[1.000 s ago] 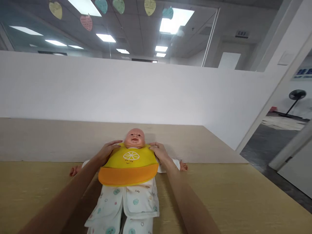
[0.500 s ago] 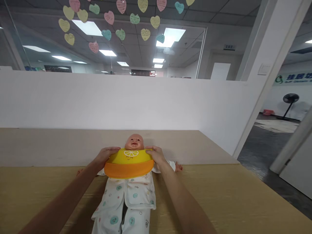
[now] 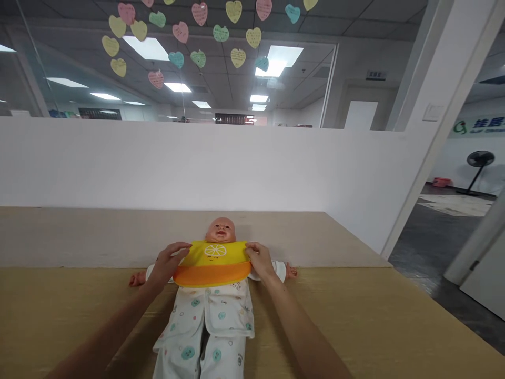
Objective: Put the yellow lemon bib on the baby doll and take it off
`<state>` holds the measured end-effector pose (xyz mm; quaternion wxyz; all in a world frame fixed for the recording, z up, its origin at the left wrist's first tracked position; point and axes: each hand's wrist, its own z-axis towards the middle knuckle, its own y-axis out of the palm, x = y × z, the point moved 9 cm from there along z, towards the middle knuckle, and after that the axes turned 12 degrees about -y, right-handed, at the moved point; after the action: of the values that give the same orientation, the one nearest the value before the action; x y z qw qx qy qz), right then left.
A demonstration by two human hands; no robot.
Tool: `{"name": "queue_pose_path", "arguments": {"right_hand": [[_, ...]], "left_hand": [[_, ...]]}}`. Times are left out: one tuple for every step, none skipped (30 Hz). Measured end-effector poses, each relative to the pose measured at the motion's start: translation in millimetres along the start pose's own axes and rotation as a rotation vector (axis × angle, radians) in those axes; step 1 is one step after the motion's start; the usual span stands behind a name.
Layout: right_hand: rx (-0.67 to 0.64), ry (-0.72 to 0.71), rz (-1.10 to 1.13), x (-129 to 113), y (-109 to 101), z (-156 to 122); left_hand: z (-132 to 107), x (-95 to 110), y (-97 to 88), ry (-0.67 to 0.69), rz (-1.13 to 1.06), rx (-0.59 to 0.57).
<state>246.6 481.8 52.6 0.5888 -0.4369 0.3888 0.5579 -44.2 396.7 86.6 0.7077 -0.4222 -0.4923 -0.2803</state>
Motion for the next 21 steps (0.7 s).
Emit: {"name": "queue_pose_path", "arguments": {"right_hand": [[0.011, -0.086, -0.071, -9.3, -6.5, -8.2], [0.01, -0.185, -0.147, -20.3, -11.8, -18.5], [-0.001, -0.294, -0.227, -32.7, -15.5, -30.8], [-0.03, -0.407, -0.307, -45.2, -16.5, -44.6], [-0.074, -0.52, -0.387, -57.2, -14.9, -58.9], [-0.135, -0.627, -0.463, -67.7, -10.5, -73.1], [-0.205, -0.72, -0.535, -75.7, -4.2, -85.9], [-0.265, -0.793, -0.6, -81.3, 2.0, -96.3], [-0.307, -0.842, -0.653, -84.7, 7.4, -103.2], [-0.328, -0.867, -0.697, -86.2, 11.6, -106.6], [-0.325, -0.874, -0.732, -86.4, 14.2, -107.1], [-0.307, -0.867, -0.761, -85.6, 15.7, -105.6], [-0.283, -0.857, -0.782, -84.1, 16.5, -103.6], [-0.264, -0.847, -0.801, -82.0, 17.2, -102.0], [-0.252, -0.838, -0.819, -79.4, 17.4, -101.2], [-0.241, -0.831, -0.837, -76.6, 16.5, -101.4], [-0.228, -0.824, -0.858, -73.5, 13.9, -102.1], [-0.213, -0.815, -0.887, -70.2, 9.4, -103.2], [-0.194, -0.803, -0.925, -66.3, 2.6, -104.2], [-0.172, -0.786, -0.97, -61.8, -6.1, -104.5], [-0.148, -0.765, -1.018, -56.6, -16.6, -103.8]], "left_hand": [[-11.8, 4.3, -4.1, 0.091, 0.04, 0.008], [-25.0, 8.0, -6.7, 0.182, 0.081, 0.0], [-38.9, 11.0, -7.7, 0.271, 0.126, -0.021], [-52.7, 13.3, -7.6, 0.355, 0.173, -0.045], [-65.4, 14.9, -7.1, 0.43, 0.221, -0.064], [-75.8, 16.0, -6.6, 0.493, 0.264, -0.071], [-83.1, 16.3, -6.0, 0.534, 0.299, -0.069], [-87.2, 15.9, -5.3, 0.553, 0.325, -0.058], [-88.3, 15.1, -4.4, 0.553, 0.34, -0.042], [-87.6, 14.1, -3.2, 0.542, 0.347, -0.026], [-86.0, 13.0, -1.5, 0.525, 0.346, -0.011], [-84.4, 11.9, 0.5, 0.509, 0.34, 0.002], [-83.6, 11.1, 2.7, 0.498, 0.331, 0.011], [-84.0, 10.4, 4.8, 0.493, 0.317, 0.015], [-85.4, 9.5, 6.0, 0.49, 0.295, 0.018], [-87.3, 8.2, 5.4, 0.485, 0.262, 0.025], [-88.7, 5.6, 2.7, 0.468, 0.221, 0.036], [-88.8, 0.9, -3.4, 0.432, 0.175, 0.066], [-87.0, -6.2, -11.3, 0.379, 0.136, 0.1], [-83.1, -15.8, -18.7, 0.312, 0.11, 0.112], [-77.8, -26.0, -25.3, 0.254, 0.113, 0.112]]}}
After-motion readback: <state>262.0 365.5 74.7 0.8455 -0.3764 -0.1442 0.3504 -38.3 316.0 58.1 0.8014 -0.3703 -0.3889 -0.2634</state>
